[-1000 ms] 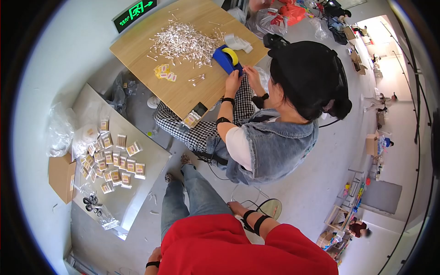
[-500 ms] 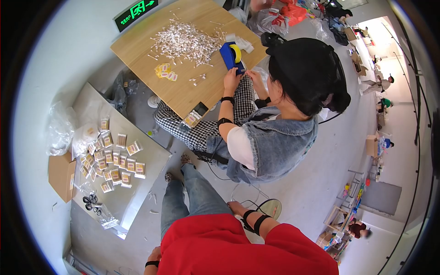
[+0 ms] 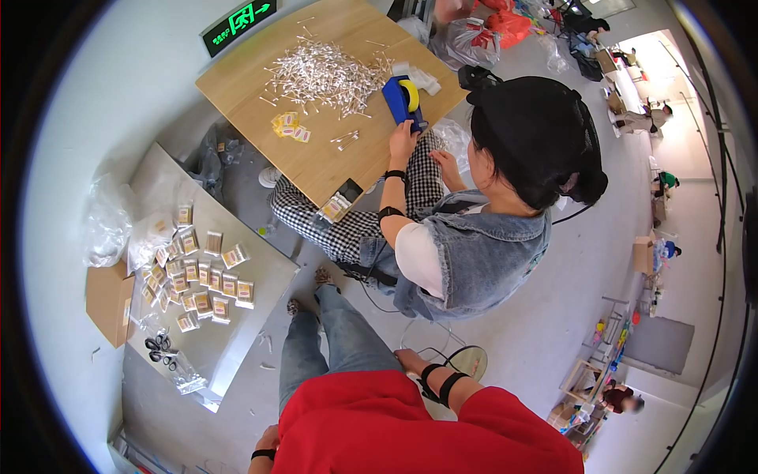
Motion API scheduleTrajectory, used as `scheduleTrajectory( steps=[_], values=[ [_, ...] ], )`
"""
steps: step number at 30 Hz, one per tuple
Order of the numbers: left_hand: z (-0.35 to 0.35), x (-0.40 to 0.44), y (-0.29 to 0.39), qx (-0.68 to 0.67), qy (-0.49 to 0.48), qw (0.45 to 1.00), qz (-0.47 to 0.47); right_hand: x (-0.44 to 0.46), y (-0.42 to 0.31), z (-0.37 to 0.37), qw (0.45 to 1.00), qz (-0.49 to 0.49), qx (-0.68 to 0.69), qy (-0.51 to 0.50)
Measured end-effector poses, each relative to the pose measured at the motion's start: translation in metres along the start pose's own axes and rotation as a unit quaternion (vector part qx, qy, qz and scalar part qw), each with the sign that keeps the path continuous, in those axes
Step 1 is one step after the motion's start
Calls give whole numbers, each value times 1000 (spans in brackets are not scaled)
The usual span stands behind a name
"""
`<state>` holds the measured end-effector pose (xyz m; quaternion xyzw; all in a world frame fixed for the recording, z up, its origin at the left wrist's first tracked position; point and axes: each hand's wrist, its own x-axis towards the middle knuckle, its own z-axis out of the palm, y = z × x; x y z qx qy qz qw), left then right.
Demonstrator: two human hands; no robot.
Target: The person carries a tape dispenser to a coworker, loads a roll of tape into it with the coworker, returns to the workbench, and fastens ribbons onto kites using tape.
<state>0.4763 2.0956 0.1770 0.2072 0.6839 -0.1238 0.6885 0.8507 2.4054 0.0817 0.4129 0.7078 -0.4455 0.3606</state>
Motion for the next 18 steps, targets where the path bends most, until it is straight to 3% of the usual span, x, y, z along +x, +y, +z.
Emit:
scheduleTrajectory(
  steps=[10, 18],
  values=[
    [-22, -43, 41, 2, 40, 999, 34, 1, 1, 5, 1000, 5, 10, 14],
    [-27, -50, 52, -19, 29, 999, -16, -1, -4, 1, 1000, 11, 21, 18]
  ],
)
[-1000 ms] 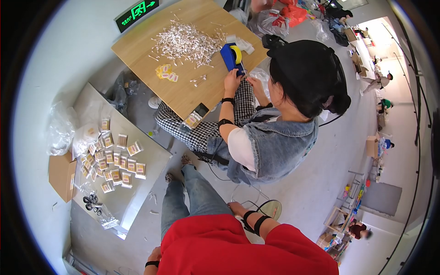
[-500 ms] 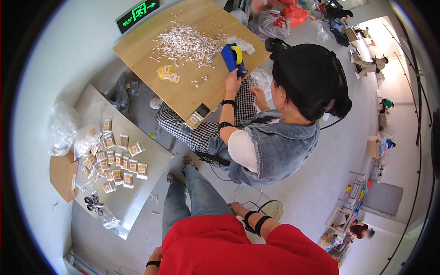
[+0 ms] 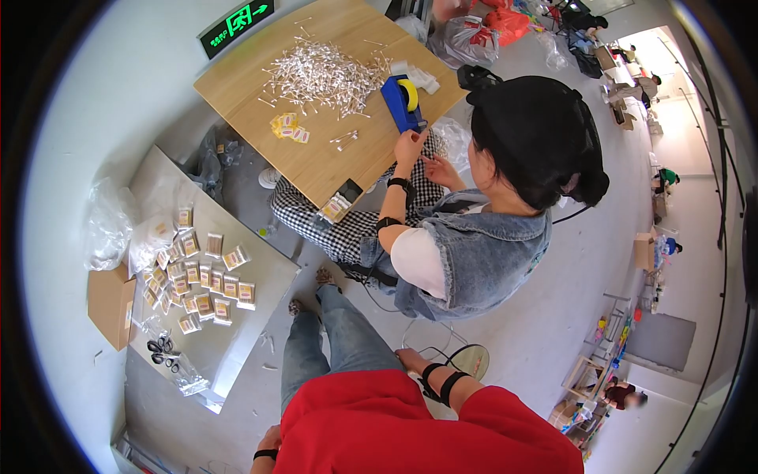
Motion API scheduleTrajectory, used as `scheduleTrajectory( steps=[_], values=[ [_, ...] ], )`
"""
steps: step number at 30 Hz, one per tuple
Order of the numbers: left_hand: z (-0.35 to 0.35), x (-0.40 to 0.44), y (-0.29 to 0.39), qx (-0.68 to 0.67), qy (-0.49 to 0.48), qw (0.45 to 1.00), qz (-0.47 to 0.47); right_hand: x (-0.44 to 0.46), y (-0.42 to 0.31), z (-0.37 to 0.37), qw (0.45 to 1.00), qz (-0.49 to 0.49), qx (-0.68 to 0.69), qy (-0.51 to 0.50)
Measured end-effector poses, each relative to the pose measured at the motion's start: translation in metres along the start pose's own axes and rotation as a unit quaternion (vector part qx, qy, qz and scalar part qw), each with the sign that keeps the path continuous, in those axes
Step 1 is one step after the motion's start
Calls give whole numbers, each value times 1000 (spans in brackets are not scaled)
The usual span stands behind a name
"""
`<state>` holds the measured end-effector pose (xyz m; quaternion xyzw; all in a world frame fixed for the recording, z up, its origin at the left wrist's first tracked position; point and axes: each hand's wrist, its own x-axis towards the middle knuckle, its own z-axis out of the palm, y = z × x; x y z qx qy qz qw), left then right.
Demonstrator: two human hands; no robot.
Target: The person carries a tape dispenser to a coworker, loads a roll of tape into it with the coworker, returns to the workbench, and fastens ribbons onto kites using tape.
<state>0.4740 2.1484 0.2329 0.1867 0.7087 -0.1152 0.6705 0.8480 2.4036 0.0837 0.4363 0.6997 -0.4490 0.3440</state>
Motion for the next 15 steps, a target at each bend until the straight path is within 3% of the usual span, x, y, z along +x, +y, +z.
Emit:
scheduleTrajectory(
  steps=[5, 15],
  values=[
    [9, 12, -20, 20, 21, 997, 67, 2, 1, 0, 1000, 2, -12, -11],
    [-1, 1, -1, 29, 12, 999, 41, 2, -2, -5, 999, 28, 12, -18]
  ],
)
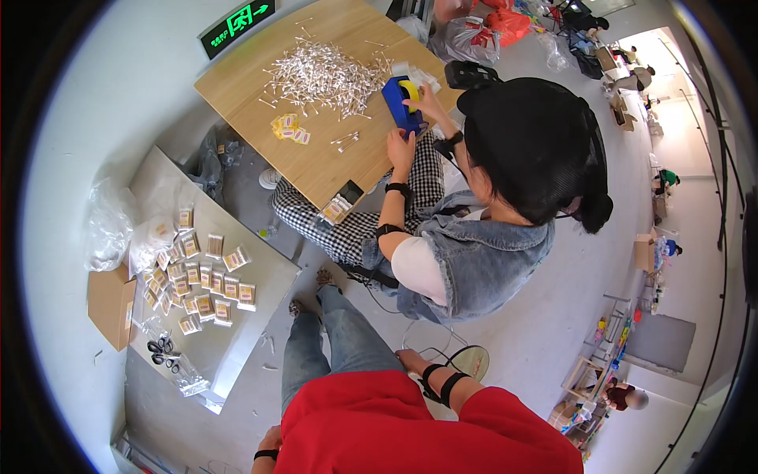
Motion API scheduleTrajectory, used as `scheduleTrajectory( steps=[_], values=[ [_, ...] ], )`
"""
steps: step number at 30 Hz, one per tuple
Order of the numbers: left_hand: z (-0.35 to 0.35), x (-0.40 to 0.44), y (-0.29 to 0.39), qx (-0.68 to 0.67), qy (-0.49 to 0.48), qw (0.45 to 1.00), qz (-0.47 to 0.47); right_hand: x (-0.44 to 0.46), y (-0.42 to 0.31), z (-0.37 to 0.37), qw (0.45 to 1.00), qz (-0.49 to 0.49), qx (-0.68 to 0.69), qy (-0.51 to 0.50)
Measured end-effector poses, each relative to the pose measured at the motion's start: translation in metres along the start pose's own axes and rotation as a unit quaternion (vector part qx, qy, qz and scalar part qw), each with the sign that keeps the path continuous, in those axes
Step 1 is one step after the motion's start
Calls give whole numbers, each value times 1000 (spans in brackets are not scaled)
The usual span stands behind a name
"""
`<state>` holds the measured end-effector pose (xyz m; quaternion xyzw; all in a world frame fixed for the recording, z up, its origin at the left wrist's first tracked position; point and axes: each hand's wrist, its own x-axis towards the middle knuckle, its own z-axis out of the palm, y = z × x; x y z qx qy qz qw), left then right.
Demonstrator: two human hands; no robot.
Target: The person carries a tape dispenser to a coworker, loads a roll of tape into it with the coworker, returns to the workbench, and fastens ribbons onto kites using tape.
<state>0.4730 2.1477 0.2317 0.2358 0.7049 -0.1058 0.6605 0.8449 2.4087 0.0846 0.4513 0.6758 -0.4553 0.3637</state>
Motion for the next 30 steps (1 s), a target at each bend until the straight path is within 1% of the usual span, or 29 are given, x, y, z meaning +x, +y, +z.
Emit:
scheduleTrajectory(
  steps=[3, 5, 8, 11, 14, 17, 19, 21, 22, 23, 24, 25, 27, 28, 29, 30],
  values=[
    [0, 3, 2, 17, -16, 1000, -4, 0, 2, 1, 1000, -9, 3, 4],
    [8, 19, -15, 35, -37, 999, 17, -1, 3, 1, 1000, -15, 4, 7],
    [22, 34, -38, 33, -31, 999, 15, -1, 2, -1, 1000, -14, 7, 8],
    [24, 34, -41, 35, -28, 998, 34, 3, 7, 5, 1000, -14, 3, 5],
    [14, 22, -20, 20, -24, 999, -9, 3, 10, 7, 1000, -26, -4, 11],
    [35, 71, -65, 142, -77, 987, 4, -4, 7, -1, 998, -49, 1, 30],
    [12, 59, -35, 116, -18, 993, 12, -11, 2, -8, 996, -66, 24, 48],
    [-1, 89, -48, 107, 83, 989, 55, -17, -7, -22, 995, -64, 44, 66],
    [-19, 99, -41, 72, 105, 987, 102, -22, -16, -30, 994, -64, 55, 72],
    [-50, 86, -4, 42, 166, 974, 150, -28, -31, -42, 992, -73, 62, 81],
    [-74, 87, 18, 20, 196, 959, 202, -39, -50, -58, 990, -83, 69, 91],
    [-100, 78, 55, -9, 226, 950, 218, -50, -70, -72, 988, -91, 77, 101],
    [-134, 80, 108, -130, 261, 913, 285, -68, -109, -95, 953, -174, 232, 91],
    [-150, 74, 134, -204, 226, 899, 316, -74, -128, -101, 941, -200, 258, 91],
    [-161, 69, 158, -222, 216, 890, 334, -77, -146, -106, 928, -226, 283, 90],
    [-171, 65, 180, -241, 206, 882, 348, -76, -155, -109, 919, -232, 303, 102]
  ],
)
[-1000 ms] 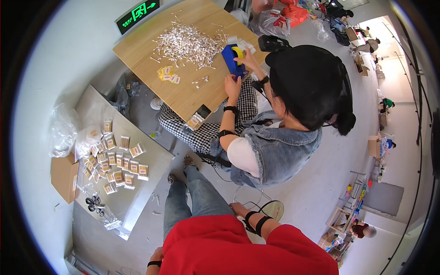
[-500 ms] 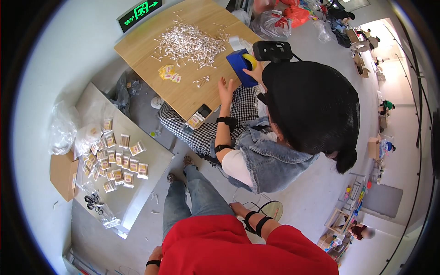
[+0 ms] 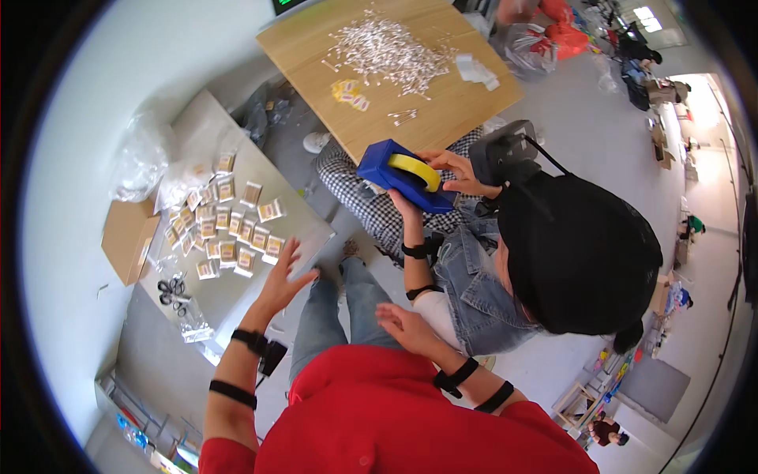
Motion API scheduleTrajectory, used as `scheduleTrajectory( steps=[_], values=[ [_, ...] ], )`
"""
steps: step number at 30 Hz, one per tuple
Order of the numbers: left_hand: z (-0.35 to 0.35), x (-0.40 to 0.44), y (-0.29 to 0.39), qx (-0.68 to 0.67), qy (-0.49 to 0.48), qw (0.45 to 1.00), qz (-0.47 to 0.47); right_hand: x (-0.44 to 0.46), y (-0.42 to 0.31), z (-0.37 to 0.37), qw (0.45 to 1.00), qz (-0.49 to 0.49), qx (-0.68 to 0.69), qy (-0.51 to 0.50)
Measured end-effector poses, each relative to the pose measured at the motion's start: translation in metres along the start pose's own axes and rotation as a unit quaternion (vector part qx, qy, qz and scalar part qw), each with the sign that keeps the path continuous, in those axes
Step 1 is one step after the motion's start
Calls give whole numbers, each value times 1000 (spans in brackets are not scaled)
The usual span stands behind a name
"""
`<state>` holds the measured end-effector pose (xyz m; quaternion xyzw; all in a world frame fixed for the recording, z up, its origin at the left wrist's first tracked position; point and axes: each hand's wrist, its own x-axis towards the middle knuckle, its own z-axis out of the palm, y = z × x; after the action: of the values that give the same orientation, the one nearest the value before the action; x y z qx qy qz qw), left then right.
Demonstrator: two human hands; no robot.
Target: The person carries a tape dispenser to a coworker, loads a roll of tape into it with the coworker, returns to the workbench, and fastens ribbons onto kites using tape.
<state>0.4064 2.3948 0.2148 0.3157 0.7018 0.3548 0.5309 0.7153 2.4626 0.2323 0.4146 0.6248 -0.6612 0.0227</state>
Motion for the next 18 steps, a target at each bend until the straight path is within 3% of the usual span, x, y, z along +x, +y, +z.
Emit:
scheduleTrajectory(
  steps=[4, 8, 18],
  values=[
    [7, 25, 40, 21, 9, 999, 48, 7, -21, 6, 995, 21, 8, 99],
    [3, 34, 50, 97, 2, 991, 93, -7, -11, 7, 994, 74, 31, 72],
    [5, 28, 6, 17, -42, 999, 19, -18, -2, 25, 997, 79, 3, 15]
  ],
)
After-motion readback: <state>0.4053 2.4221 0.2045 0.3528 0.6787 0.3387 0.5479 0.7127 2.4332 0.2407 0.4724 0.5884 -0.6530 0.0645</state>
